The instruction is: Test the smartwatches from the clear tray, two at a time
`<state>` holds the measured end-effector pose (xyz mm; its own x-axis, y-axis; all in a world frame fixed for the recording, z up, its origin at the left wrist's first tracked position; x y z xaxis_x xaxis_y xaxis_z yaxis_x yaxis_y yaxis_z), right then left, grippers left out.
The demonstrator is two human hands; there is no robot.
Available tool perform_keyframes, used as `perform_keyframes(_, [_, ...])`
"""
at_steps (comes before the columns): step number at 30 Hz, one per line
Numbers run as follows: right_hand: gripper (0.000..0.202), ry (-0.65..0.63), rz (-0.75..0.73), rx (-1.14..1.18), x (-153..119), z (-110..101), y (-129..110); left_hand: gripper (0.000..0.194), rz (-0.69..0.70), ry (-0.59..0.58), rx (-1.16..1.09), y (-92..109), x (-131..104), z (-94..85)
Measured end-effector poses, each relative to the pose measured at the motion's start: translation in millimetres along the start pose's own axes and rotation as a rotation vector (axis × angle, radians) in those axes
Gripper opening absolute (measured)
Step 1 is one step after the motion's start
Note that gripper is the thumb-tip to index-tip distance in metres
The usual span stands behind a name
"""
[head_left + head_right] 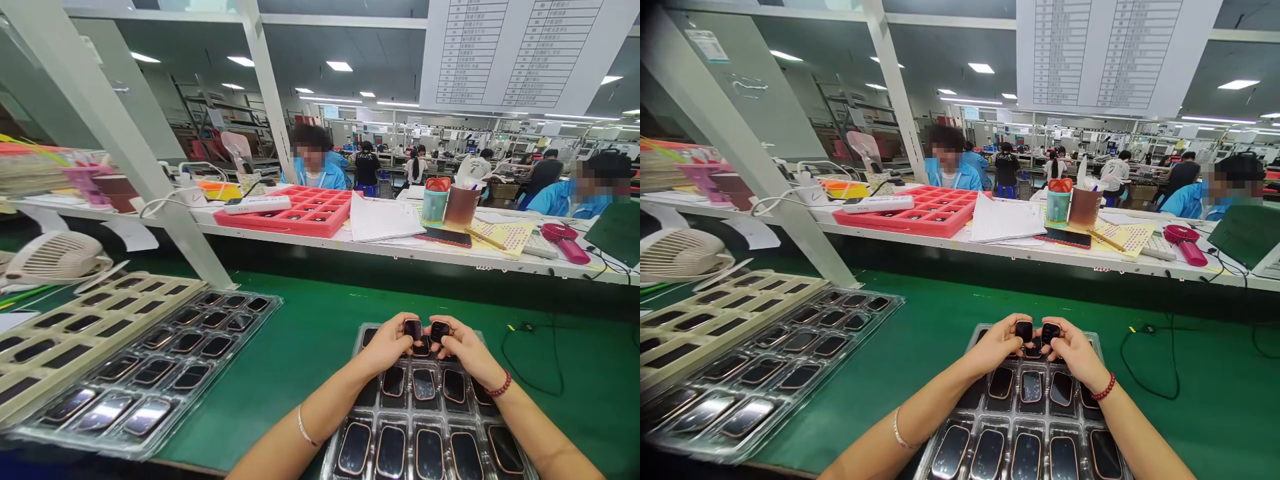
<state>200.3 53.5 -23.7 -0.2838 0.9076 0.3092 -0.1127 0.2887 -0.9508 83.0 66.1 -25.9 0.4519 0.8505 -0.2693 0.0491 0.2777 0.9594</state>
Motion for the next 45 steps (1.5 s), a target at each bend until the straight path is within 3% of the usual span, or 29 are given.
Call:
perform_keyframes(11, [0.026,0.003,-0.011,-0.058,0.3,-1.4,-4.8,0.025,-0.026,0.032,0.088,1.8,-1.9,-3.2])
perform_keyframes(45, [0.027,-0.036,-0.003,-0.139,0.4,1.8,-0.2,0.021,0.036,0.028,0.127,3.4,-2.0,-2.6])
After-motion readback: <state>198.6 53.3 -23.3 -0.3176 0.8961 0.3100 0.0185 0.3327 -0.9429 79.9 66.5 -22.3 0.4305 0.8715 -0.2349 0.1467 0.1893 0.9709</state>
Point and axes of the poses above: each hand's wrist, its own x-axis towards the middle knuckle, its own z-axis out of the palm, y = z × x, the point moved 10 cm from there along x, towards the middle knuckle, and after that the axes turned 14 degrees about -z, right-handed, at the moved point
